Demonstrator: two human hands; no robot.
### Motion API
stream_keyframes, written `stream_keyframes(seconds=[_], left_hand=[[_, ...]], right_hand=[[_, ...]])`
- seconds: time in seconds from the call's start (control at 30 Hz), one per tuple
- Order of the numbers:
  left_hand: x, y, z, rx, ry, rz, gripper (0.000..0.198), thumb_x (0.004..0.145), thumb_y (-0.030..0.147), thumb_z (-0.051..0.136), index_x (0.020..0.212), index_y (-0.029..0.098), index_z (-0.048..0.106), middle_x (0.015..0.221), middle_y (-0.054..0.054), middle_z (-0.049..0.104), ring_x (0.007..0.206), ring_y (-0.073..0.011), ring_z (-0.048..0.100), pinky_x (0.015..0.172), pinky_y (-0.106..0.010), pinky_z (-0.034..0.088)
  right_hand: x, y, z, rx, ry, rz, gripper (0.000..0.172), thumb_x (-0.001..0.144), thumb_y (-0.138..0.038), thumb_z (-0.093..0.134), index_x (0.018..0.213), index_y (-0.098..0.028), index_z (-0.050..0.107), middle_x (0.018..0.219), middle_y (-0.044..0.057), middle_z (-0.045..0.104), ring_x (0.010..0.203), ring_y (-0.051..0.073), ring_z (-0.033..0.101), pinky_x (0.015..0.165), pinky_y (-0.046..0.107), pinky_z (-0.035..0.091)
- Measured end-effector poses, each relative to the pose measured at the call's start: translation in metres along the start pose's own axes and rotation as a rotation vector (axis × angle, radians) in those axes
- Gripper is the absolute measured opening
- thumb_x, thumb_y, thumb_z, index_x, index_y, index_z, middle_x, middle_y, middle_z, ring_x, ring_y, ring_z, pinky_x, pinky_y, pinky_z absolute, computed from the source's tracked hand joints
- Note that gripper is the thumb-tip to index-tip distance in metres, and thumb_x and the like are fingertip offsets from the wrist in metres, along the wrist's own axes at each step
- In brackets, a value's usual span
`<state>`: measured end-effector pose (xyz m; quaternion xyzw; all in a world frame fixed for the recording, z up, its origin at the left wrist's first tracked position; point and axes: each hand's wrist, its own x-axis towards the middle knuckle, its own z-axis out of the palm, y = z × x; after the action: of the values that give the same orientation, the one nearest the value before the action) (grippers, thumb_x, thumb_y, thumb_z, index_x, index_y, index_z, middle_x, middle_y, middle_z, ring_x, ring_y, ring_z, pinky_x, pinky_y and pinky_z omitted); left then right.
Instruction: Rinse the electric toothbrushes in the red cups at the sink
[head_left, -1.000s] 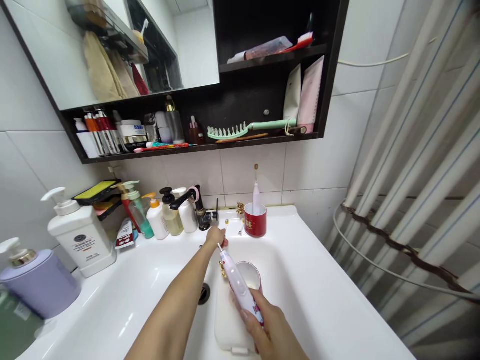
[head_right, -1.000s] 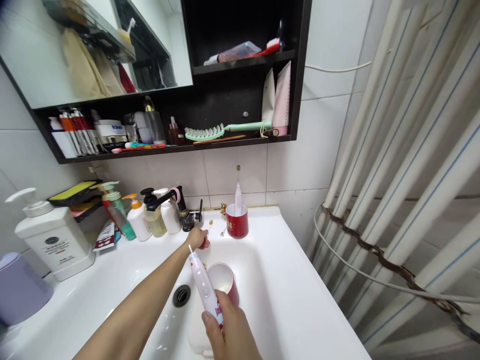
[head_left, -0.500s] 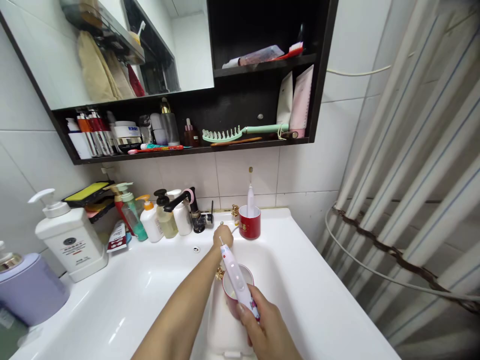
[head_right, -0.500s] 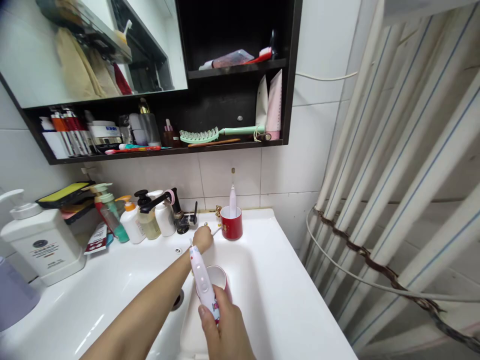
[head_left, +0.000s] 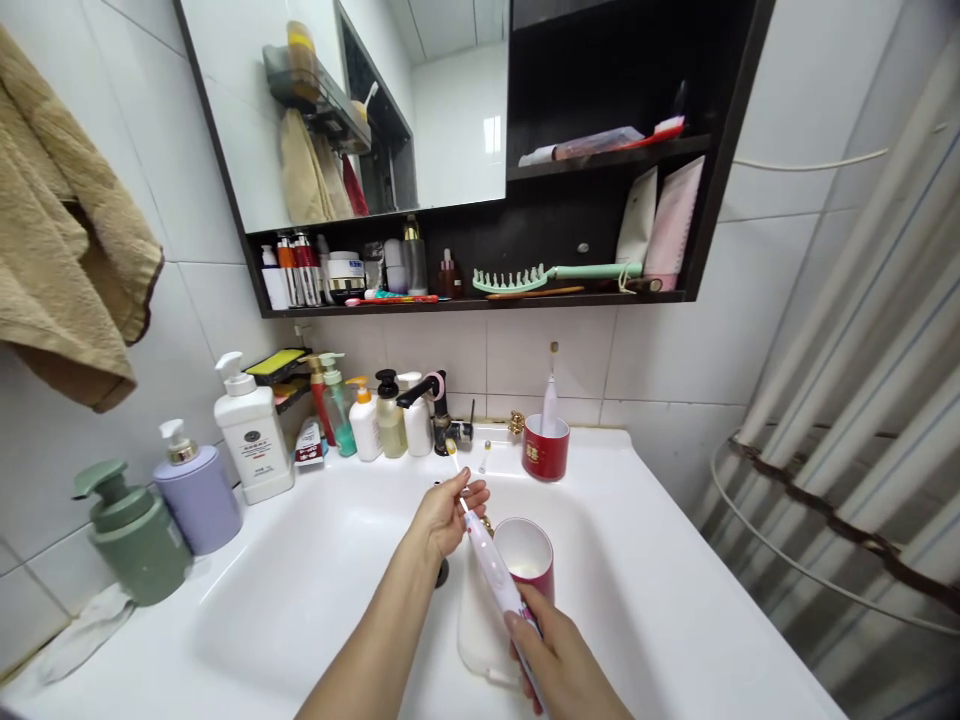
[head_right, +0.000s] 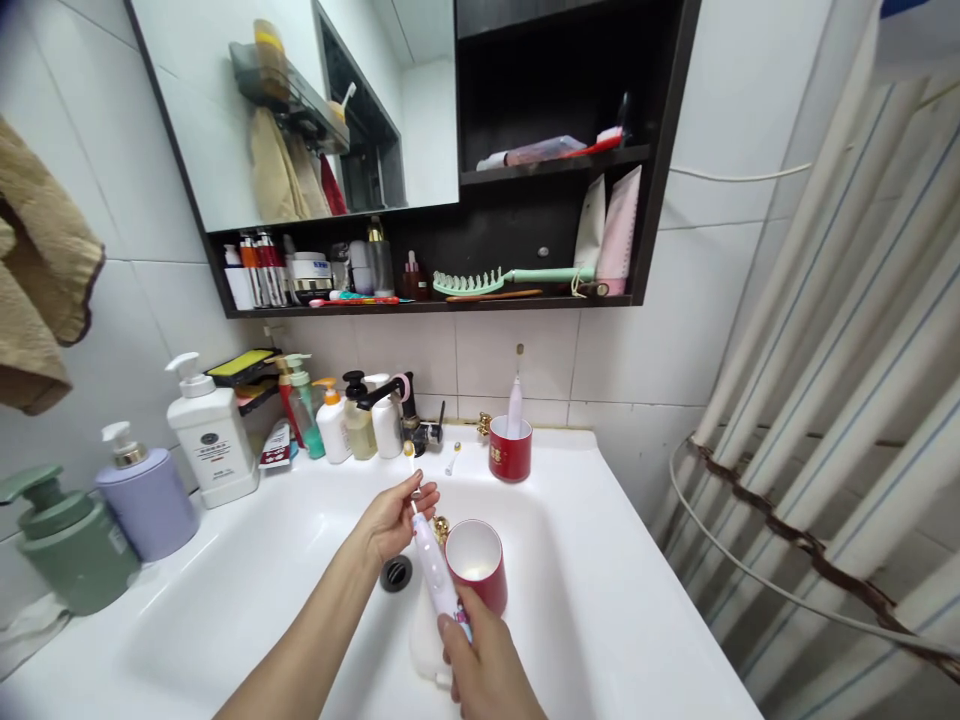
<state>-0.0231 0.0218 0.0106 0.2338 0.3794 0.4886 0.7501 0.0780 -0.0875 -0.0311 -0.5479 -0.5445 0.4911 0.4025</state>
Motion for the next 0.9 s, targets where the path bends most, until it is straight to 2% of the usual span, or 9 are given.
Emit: stream_keyframes(seconds=[0.23,0.37,0.6,0.9], left_hand=[[-0.003,-0.001,0.000,0.021,0.013,0.068,0.010,0.061,0.017,0.052,0.059,0.012,0.044,0.052,-0.002,0.053,0.046,-0.0090,0.052,0.046,-0.020,0.042],[-0.003,0.000,-0.001,0.028,0.022,0.080,0.010,0.061,0.017,0.052,0.060,0.012,0.043,0.053,-0.002,0.053,0.047,-0.0091,0.052,0.047,-0.020,0.042],[-0.002,-0.012,0.005,0.095,-0.011,0.166,0.012,0.062,0.019,0.051,0.059,0.013,0.041,0.053,-0.001,0.053,0.046,-0.0086,0.052,0.047,-0.020,0.041],[-0.004,-0.023,0.012,0.176,-0.095,0.184,0.013,0.065,0.023,0.045,0.058,0.013,0.042,0.051,-0.001,0.054,0.046,-0.0086,0.051,0.049,-0.021,0.039]], right_hand=[[0.006,0.011,0.002,-0.002,0.030,-0.009,0.039,0.068,-0.037,0.034,0.099,-0.015,0.038,0.049,-0.005,0.038,0.033,0.005,0.035,0.029,0.016,0.027],[0.004,0.006,0.000,0.054,0.000,0.025,0.040,0.069,-0.037,0.033,0.103,-0.017,0.034,0.050,-0.006,0.038,0.034,0.005,0.035,0.030,0.016,0.028],[0.002,0.001,0.000,0.163,-0.027,0.077,0.036,0.068,-0.038,0.033,0.096,-0.015,0.036,0.048,-0.007,0.037,0.030,0.003,0.032,0.028,0.016,0.026],[0.004,0.007,0.003,0.104,0.106,0.033,0.039,0.066,-0.041,0.036,0.094,-0.015,0.039,0.047,-0.007,0.035,0.032,0.005,0.031,0.029,0.017,0.026]])
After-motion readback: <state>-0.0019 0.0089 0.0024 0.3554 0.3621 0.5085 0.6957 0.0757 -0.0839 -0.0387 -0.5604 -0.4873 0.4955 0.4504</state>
